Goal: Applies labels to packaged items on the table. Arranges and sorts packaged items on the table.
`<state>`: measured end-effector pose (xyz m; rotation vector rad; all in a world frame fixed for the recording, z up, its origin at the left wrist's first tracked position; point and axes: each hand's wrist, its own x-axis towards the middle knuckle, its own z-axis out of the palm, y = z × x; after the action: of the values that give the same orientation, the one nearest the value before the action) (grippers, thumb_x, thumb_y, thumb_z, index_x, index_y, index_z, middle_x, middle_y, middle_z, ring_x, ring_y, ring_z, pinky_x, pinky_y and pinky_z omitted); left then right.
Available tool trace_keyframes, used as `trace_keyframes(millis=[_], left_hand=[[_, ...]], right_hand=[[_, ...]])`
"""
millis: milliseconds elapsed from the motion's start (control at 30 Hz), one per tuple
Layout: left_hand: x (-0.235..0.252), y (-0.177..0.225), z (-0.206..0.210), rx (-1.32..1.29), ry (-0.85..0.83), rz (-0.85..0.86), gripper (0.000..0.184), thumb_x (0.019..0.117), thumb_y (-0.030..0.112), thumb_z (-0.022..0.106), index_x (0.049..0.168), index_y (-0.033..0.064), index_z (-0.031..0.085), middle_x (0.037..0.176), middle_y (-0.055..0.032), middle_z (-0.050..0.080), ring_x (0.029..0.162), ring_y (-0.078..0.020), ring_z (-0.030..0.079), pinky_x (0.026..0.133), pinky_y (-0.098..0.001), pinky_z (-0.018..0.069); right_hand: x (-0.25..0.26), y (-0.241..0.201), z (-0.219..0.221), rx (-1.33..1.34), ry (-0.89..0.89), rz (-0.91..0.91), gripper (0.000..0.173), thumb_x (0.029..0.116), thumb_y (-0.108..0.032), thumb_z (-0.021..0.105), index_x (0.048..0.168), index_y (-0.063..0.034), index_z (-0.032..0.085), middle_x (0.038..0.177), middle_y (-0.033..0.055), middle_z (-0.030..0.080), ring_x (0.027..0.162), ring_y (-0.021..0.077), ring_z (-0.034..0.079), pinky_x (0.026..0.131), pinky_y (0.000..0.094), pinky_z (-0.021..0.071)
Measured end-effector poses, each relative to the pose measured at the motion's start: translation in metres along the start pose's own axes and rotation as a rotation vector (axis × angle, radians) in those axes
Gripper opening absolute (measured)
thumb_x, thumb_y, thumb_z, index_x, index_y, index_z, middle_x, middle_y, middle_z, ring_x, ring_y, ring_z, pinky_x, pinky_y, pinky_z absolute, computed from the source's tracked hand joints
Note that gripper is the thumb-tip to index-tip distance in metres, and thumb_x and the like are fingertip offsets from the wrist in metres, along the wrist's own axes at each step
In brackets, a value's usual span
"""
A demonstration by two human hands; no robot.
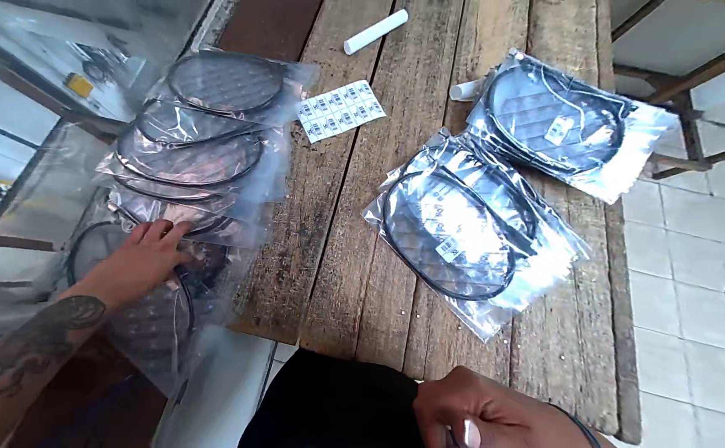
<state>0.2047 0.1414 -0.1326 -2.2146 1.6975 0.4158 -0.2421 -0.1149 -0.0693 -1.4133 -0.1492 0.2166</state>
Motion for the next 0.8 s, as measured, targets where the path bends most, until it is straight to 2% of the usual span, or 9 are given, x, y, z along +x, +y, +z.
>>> trace_keyframes(millis=[100, 200, 300, 367, 433, 500, 567, 667, 800], left_hand=[[0.016, 0.020, -0.041, -0.086, 0.153, 0.144, 0.027, 0.0729, 0.000, 0.089, 0.096, 0.0101, 0.079, 0.112, -0.0179, 0.071, 0.108, -0.0436, 0.066, 0.098, -0.0674, 0.0465], [0.059, 0.095, -0.085, -0.168, 0.304, 0.338, 0.018, 0.0883, -0.004, 0.072, 0.101, 0.0091, 0.076, 0.097, -0.0127, 0.072, 0.097, -0.0357, 0.069, 0.095, -0.0610, 0.0494], [0.116, 0.176, -0.079, -0.311, 0.487, 0.503, 0.023, 0.0911, -0.002, 0.068, 0.106, 0.0119, 0.077, 0.106, -0.0113, 0.073, 0.113, -0.0334, 0.066, 0.110, -0.0545, 0.0436], [0.131, 0.205, -0.057, -0.401, 0.507, 0.442, 0.035, 0.0893, 0.002, 0.074, 0.122, 0.0118, 0.073, 0.129, -0.0161, 0.067, 0.136, -0.0375, 0.053, 0.122, -0.0537, 0.0316], [0.115, 0.211, -0.034, -0.483, 0.471, 0.304, 0.047, 0.0915, 0.011, 0.075, 0.137, 0.0146, 0.065, 0.148, -0.0157, 0.055, 0.147, -0.0367, 0.040, 0.124, -0.0544, 0.0258], [0.077, 0.214, -0.004, -0.573, 0.450, 0.213, 0.043, 0.0927, 0.028, 0.075, 0.133, 0.0145, 0.067, 0.144, -0.0132, 0.058, 0.141, -0.0345, 0.047, 0.119, -0.0560, 0.0348], [0.042, 0.225, 0.033, -0.677, 0.459, 0.186, 0.050, 0.0854, 0.043, 0.079, 0.126, 0.0162, 0.071, 0.134, -0.0102, 0.063, 0.130, -0.0323, 0.055, 0.109, -0.0563, 0.0445], [0.031, 0.250, 0.065, -0.716, 0.590, 0.131, 0.037, 0.0864, 0.042, 0.077, 0.111, 0.0145, 0.074, 0.119, -0.0088, 0.068, 0.118, -0.0310, 0.062, 0.104, -0.0538, 0.0480], [0.041, 0.269, 0.061, -0.809, 0.779, -0.018, 0.017, 0.0935, 0.030, 0.070, 0.090, 0.0158, 0.078, 0.099, 0.0000, 0.072, 0.103, -0.0203, 0.066, 0.096, -0.0406, 0.0525]], right_hand=[[0.002, -0.011, -0.004, -0.009, -0.019, -0.040, 0.031, 0.1033, -0.027, 0.061, 0.094, 0.0017, 0.068, 0.084, 0.0068, 0.067, 0.082, 0.0062, 0.063, 0.076, 0.0219, 0.0518], [0.006, -0.023, -0.009, -0.060, 0.052, -0.073, 0.024, 0.0993, -0.027, 0.068, 0.091, -0.0043, 0.067, 0.083, 0.0026, 0.066, 0.081, 0.0058, 0.063, 0.075, 0.0229, 0.0527], [-0.002, -0.031, -0.023, -0.314, 0.494, -0.038, 0.018, 0.1010, -0.032, 0.064, 0.096, -0.0158, 0.071, 0.085, -0.0067, 0.070, 0.075, 0.0008, 0.066, 0.070, 0.0197, 0.0581], [-0.010, -0.006, -0.045, -0.729, 0.919, 0.016, 0.016, 0.0994, -0.030, 0.065, 0.102, -0.0148, 0.070, 0.088, -0.0043, 0.072, 0.076, 0.0060, 0.070, 0.070, 0.0256, 0.0617], [-0.028, 0.047, -0.069, -1.108, 1.041, 0.219, 0.047, 0.0945, -0.027, 0.072, 0.130, 0.0009, 0.061, 0.119, 0.0170, 0.069, 0.108, 0.0301, 0.069, 0.095, 0.0542, 0.0545], [-0.039, 0.103, -0.077, -1.267, 0.975, 0.390, 0.086, 0.0857, -0.040, 0.079, 0.151, 0.0020, 0.043, 0.151, 0.0264, 0.047, 0.140, 0.0461, 0.046, 0.111, 0.0781, 0.0262], [-0.035, 0.140, -0.080, -1.442, 0.950, 0.437, 0.086, 0.0911, -0.059, 0.064, 0.157, -0.0088, 0.040, 0.162, 0.0230, 0.034, 0.151, 0.0462, 0.029, 0.113, 0.0808, 0.0144], [-0.023, 0.144, -0.107, -1.505, 1.035, 0.482, 0.079, 0.0983, -0.062, 0.051, 0.157, -0.0106, 0.039, 0.162, 0.0261, 0.033, 0.152, 0.0482, 0.025, 0.115, 0.0782, 0.0140], [-0.009, 0.097, -0.122, -1.288, 1.172, 0.439, 0.083, 0.0964, -0.045, 0.067, 0.156, 0.0010, 0.034, 0.156, 0.0288, 0.039, 0.145, 0.0477, 0.038, 0.115, 0.0753, 0.0210]])
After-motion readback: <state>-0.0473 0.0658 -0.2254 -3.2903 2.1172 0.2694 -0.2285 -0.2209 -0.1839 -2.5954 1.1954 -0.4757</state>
